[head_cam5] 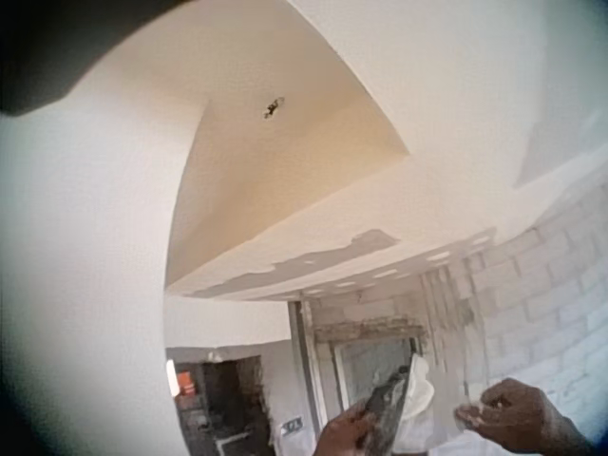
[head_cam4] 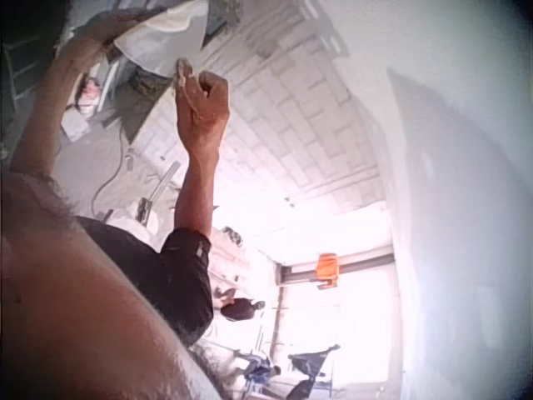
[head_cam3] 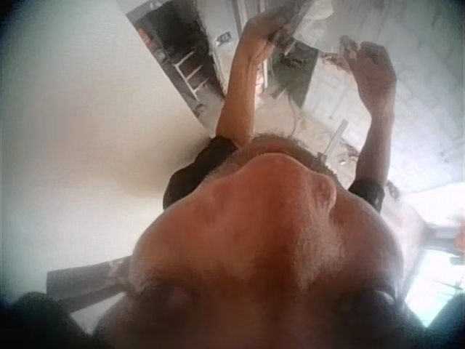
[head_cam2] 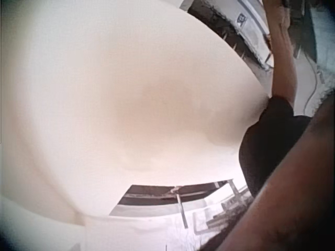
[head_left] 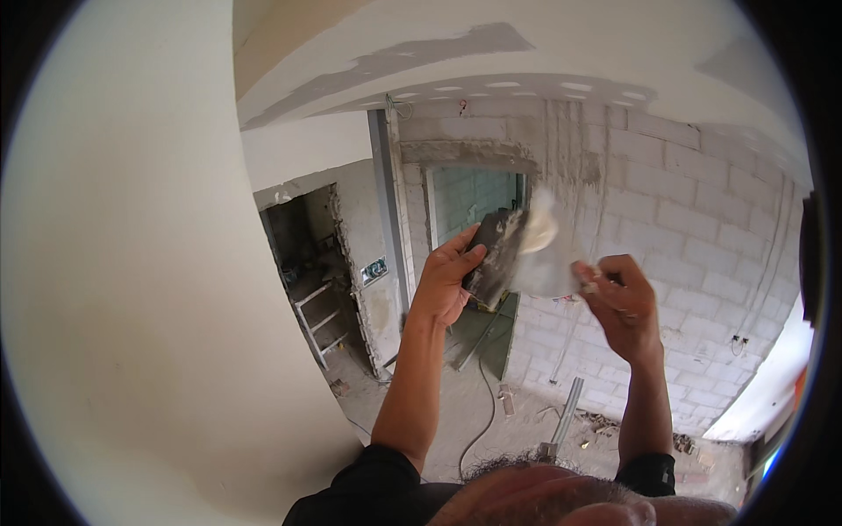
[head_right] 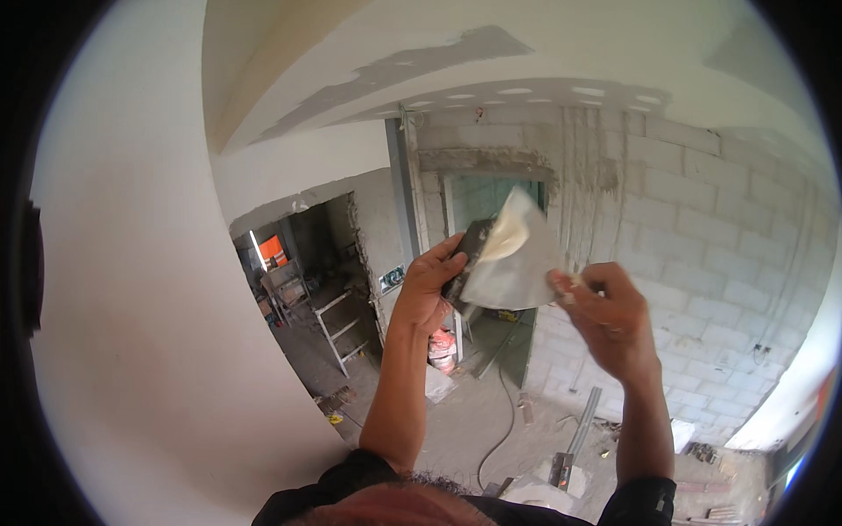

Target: The person applies plaster to a ceiling using a hawk and a trowel. They repeatedly scoop plaster from the hawk and spread it onto the ceiling surface, smoothing the compound to cover joints and imperfections.

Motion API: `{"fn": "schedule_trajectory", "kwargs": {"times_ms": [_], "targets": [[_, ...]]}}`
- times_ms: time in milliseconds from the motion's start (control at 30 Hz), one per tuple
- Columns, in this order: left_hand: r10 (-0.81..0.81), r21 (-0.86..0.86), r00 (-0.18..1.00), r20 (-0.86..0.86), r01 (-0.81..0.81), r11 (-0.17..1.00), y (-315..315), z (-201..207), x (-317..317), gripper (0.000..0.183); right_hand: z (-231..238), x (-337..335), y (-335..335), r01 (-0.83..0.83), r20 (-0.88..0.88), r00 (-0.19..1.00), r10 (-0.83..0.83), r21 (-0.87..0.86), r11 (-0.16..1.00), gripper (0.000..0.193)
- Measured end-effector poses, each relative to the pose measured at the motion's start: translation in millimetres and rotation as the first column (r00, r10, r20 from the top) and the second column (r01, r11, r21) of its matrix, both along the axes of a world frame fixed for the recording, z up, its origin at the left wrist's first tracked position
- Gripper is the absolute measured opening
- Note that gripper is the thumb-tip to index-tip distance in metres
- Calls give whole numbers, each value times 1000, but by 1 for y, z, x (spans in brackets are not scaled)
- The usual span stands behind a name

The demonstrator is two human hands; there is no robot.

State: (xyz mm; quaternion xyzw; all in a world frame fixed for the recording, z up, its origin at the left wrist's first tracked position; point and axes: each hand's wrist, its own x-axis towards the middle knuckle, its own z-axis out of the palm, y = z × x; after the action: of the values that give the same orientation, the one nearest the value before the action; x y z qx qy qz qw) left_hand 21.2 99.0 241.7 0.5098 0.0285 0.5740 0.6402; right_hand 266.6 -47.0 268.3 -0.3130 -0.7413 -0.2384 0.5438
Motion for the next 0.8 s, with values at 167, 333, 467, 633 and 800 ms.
{"fn": "schedule_trajectory", "kwargs": {"times_ms": [167, 333, 467, 633, 800], "targets": [[153, 0, 958, 243, -158, 987, 18, 16, -22, 42, 9, 9, -27, 83, -44, 996, -83, -6, 997, 34], [485, 168, 786, 384, -576, 800, -6, 115, -57, 57, -10, 14, -23, 42, -138, 988, -67, -180, 983, 20], [561, 339, 640, 524, -762, 552, -37, 194, -54, 48, -30, 25, -24, -30, -203, 979, -25, -263, 964, 21], [588, 486, 625, 513, -777, 401, -68, 263, -32, 44, -42, 29, -27, 29, -210, 973, -99, -313, 949, 26], [539, 464, 334, 773, -877, -123, -69, 322, 1, 50, -53, 37, -26, 92, -187, 967, -171, -368, 925, 44]]}}
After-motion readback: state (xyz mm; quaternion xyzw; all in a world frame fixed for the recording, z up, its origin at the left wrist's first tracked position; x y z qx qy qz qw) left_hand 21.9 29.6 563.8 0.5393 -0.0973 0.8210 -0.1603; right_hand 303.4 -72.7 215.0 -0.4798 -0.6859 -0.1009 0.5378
